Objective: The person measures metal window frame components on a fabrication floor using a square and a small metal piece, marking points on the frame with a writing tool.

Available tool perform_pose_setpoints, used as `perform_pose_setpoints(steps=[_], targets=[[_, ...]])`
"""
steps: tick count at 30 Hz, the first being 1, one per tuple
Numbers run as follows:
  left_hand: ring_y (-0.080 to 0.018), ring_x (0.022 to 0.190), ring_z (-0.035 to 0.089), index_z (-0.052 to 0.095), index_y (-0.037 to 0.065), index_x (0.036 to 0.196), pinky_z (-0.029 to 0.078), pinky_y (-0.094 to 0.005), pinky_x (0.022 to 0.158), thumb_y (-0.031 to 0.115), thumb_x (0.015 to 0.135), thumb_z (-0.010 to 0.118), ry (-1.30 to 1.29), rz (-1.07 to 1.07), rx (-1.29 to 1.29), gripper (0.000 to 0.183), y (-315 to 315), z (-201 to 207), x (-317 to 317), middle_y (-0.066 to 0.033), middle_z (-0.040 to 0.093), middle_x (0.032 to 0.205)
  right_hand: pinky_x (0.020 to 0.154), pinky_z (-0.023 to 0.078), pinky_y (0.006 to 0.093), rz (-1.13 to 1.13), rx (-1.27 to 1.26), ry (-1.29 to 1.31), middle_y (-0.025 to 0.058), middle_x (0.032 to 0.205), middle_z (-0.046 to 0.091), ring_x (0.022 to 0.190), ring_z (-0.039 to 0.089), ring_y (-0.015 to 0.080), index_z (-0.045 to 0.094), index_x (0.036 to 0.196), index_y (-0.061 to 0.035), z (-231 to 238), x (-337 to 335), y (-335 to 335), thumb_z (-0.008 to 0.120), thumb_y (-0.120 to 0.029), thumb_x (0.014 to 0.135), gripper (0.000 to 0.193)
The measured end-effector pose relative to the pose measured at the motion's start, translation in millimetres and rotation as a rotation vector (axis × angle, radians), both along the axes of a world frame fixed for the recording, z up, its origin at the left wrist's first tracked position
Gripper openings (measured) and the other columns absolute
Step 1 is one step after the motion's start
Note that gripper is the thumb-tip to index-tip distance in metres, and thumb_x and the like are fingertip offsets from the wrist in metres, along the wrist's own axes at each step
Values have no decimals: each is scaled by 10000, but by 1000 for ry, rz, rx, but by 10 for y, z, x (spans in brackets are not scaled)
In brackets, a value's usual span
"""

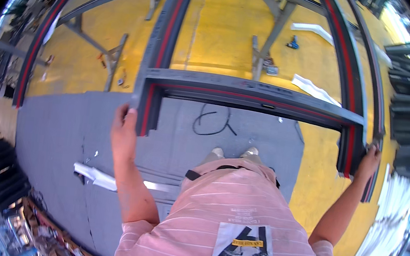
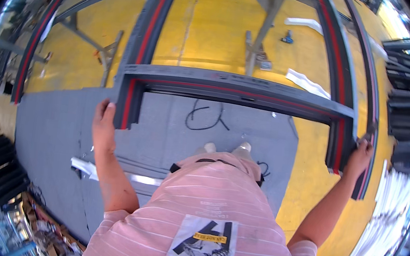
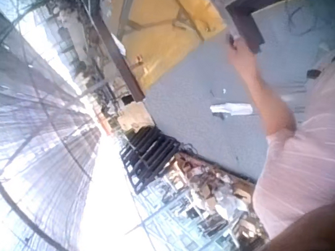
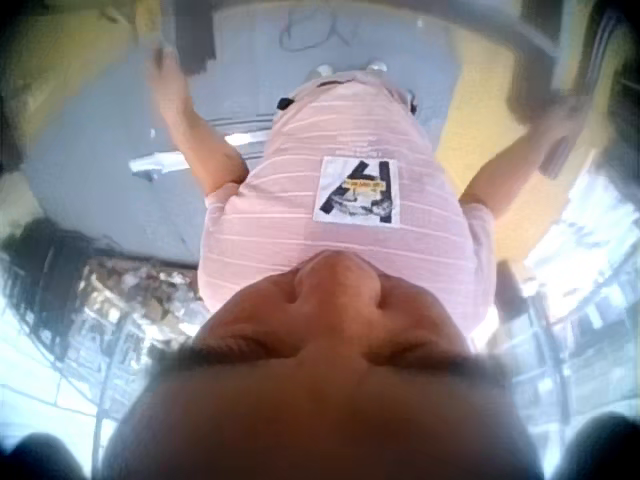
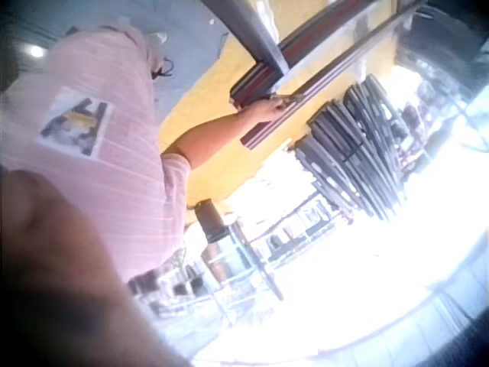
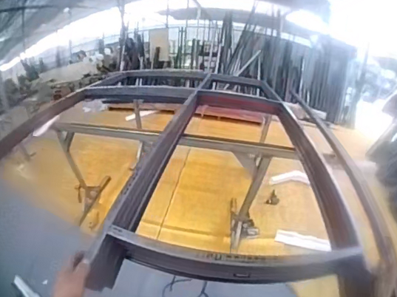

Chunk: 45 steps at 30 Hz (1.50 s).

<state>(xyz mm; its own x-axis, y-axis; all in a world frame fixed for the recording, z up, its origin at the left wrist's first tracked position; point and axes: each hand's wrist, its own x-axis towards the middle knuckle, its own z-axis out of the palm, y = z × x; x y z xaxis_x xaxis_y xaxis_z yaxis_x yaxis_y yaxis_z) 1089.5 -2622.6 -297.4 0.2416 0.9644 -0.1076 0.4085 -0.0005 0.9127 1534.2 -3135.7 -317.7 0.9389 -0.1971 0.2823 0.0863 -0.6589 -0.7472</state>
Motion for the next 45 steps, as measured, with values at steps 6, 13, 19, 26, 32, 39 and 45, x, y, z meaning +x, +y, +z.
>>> perform_pose_setpoints(steps=[6, 13, 19, 26, 32, 39, 45], targets=[[-183, 1072, 527, 548, -39, 1248, 392, -299, 969, 281, 992, 536, -59, 41, 92, 409, 54, -196, -4, -108, 599, 1156, 905, 443, 346, -94, 79, 73, 155, 1030, 674, 993, 621, 246, 589, 1136, 25, 245, -114, 304, 527, -271, 967, 347], [-160, 943, 484, 574, -1, 1099, 400, -299, 887, 287, 1005, 526, 42, 50, 113, 307, 89, -118, 96, -56, 572, 1023, 828, 464, 296, -73, 261, 102, 99, 949, 693, 855, 623, 166, 566, 1078, 15, 336, -241, 279, 512, -219, 969, 264], [-169, 921, 481, 562, 1, 1090, 405, -300, 856, 280, 1004, 515, -10, 68, 117, 296, 100, -158, 72, -56, 562, 1011, 820, 471, 303, 10, 566, 201, 95, 945, 685, 850, 619, 153, 539, 1080, 4, 337, -198, 201, 486, -217, 990, 245], [-200, 996, 518, 562, -9, 1201, 417, -317, 917, 260, 1004, 466, 11, 118, 75, 347, 6, -77, 162, -95, 581, 1117, 831, 480, 415, -328, -109, 59, 181, 997, 691, 950, 660, 304, 552, 1094, 0, 148, -10, -712, 470, -248, 991, 281], [-211, 1126, 547, 525, -24, 1279, 406, -321, 998, 136, 986, 461, 107, 79, 297, 340, 36, 50, 283, -114, 578, 1243, 767, 458, 531, -447, -684, -30, 212, 933, 656, 899, 621, 410, 569, 1020, -17, -429, -6, -1526, 501, -235, 980, 232], [-160, 1143, 536, 582, 17, 1169, 374, -295, 1019, 46, 930, 508, -304, -585, 126, 251, -1258, 1013, 2547, -61, 600, 1173, 760, 453, 508, -451, -592, -32, 186, 958, 657, 903, 620, 396, 558, 1063, -36, -603, 196, -1790, 484, -222, 994, 212], [-216, 1059, 611, 579, 30, 1155, 513, -377, 891, 143, 954, 545, -399, -1047, -580, 233, -2757, 1096, 4630, -101, 637, 1113, 679, 485, 528, -348, -475, 26, 220, 965, 677, 844, 645, 437, 519, 1116, -40, -609, 53, -2010, 449, -235, 1018, 229]])
